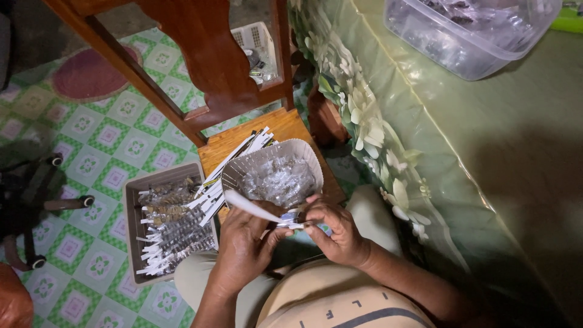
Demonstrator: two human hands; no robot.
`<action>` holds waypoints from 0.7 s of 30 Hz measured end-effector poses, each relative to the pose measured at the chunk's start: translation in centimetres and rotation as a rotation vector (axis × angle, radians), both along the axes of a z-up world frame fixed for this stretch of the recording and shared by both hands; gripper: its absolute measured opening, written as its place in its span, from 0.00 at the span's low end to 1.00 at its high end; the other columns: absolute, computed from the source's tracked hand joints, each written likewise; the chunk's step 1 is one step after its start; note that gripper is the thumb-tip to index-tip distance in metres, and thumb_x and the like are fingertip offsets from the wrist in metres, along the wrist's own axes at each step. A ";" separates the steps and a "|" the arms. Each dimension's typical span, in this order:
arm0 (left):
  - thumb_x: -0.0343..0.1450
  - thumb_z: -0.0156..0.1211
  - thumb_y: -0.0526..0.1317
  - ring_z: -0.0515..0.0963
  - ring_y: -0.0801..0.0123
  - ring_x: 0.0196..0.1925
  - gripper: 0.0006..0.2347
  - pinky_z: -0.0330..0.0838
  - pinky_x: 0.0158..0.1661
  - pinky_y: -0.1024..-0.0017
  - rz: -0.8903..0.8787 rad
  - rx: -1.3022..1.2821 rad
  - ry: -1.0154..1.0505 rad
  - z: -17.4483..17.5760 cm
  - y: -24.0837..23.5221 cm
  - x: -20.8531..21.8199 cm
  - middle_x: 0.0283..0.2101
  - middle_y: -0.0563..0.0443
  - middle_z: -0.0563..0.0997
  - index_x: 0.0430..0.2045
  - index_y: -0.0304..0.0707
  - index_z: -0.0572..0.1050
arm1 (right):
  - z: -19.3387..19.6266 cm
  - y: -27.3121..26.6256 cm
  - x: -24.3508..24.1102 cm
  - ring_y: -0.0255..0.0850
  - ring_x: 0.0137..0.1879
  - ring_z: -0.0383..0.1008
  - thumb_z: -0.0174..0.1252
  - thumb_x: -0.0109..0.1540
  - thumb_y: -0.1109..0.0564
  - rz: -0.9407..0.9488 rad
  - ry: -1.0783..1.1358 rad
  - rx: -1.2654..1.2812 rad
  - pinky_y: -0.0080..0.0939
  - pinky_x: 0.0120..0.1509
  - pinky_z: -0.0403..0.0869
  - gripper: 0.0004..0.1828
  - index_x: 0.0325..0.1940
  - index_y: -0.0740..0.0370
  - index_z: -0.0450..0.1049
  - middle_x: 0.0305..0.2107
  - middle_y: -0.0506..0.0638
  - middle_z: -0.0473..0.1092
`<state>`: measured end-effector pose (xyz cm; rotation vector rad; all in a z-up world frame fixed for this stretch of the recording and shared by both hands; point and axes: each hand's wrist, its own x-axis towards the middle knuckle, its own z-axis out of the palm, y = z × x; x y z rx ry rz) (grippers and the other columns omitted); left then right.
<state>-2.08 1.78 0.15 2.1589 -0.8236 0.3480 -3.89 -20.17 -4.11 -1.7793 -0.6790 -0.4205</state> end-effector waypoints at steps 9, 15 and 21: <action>0.72 0.64 0.44 0.78 0.55 0.37 0.09 0.63 0.40 0.62 -0.036 -0.057 -0.023 1.3 -0.5 -0.2 0.36 0.49 0.81 0.35 0.39 0.77 | -0.5 -0.4 0.0 0.46 0.60 0.74 0.63 0.65 0.51 0.043 0.107 -0.010 0.43 0.66 0.73 0.23 0.59 0.66 0.73 0.51 0.57 0.72; 0.72 0.63 0.43 0.79 0.54 0.37 0.07 0.64 0.40 0.62 -0.038 -0.068 0.001 1.1 -0.8 -0.3 0.35 0.50 0.81 0.33 0.40 0.76 | 0.9 0.3 -0.1 0.47 0.52 0.77 0.57 0.67 0.50 0.037 0.098 0.049 0.43 0.58 0.75 0.18 0.51 0.68 0.73 0.45 0.56 0.73; 0.71 0.65 0.44 0.80 0.55 0.36 0.09 0.65 0.40 0.59 -0.018 -0.081 -0.003 -0.4 -0.8 -0.4 0.35 0.46 0.82 0.32 0.38 0.78 | -0.5 0.1 -0.1 0.46 0.50 0.76 0.53 0.69 0.46 -0.074 -0.044 -0.024 0.52 0.64 0.65 0.17 0.48 0.64 0.72 0.45 0.51 0.76</action>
